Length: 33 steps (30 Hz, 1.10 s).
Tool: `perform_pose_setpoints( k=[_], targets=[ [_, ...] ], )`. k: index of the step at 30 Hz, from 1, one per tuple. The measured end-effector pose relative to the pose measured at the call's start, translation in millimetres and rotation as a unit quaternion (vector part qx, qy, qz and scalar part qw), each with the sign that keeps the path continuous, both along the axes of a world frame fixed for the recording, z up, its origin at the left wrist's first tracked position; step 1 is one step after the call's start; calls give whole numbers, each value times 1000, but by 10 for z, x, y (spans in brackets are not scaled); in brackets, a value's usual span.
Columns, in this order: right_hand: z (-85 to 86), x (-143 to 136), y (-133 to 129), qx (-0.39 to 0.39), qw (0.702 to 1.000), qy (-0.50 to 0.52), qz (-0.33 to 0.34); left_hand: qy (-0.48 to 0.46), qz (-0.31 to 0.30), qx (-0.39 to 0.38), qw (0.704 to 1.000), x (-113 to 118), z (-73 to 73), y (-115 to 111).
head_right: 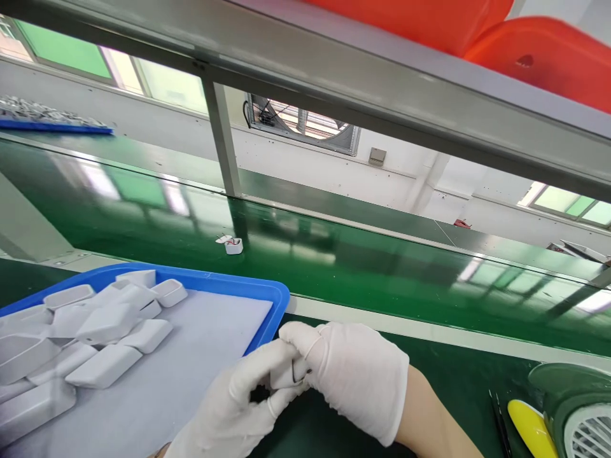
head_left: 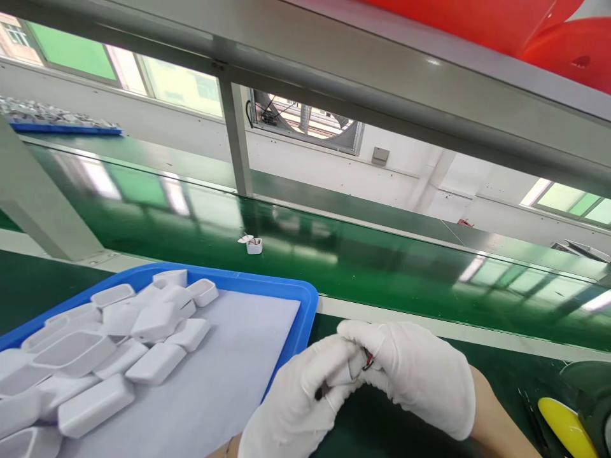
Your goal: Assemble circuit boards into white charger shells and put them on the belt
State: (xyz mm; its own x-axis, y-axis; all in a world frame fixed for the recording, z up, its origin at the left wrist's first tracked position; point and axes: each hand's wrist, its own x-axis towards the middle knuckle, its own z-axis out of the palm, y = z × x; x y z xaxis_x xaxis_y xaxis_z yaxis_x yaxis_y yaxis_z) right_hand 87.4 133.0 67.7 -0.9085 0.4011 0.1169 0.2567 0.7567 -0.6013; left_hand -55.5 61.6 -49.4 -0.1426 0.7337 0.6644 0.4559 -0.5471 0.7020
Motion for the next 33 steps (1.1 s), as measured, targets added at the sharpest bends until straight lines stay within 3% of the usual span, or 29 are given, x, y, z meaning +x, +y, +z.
perform_pose_setpoints(
  k=[2,4,7,10,12,16,20,27,31,33],
  targets=[
    [-56,45,45,33,999,-12,21,53,-11,61,997,-2,-5,-8],
    [-83,125,96,59,998,6,27,32,-22,64,997,19,14,-15],
    [-61,274,152,41,995,96,-8,-113,-16,-85,990,57,104,-1],
    [-85,317,167,17,977,191,-97,-301,0,-248,921,37,258,49],
    [-178,224,151,27,977,175,-122,-377,-11,-267,887,-6,367,78],
    [-470,-123,89,-26,981,185,-43,-433,-65,-247,864,-59,503,81],
    [-657,-296,76,-121,966,215,-83,-470,-83,-261,839,-27,489,79],
    [-741,-280,138,-113,977,144,-111,-507,-76,-264,817,8,320,149],
    [-797,-309,171,-170,966,168,-94,-517,-69,-282,805,0,321,138],
    [-792,-315,201,-242,949,189,-67,-527,-52,-314,788,-19,335,138]
  ],
)
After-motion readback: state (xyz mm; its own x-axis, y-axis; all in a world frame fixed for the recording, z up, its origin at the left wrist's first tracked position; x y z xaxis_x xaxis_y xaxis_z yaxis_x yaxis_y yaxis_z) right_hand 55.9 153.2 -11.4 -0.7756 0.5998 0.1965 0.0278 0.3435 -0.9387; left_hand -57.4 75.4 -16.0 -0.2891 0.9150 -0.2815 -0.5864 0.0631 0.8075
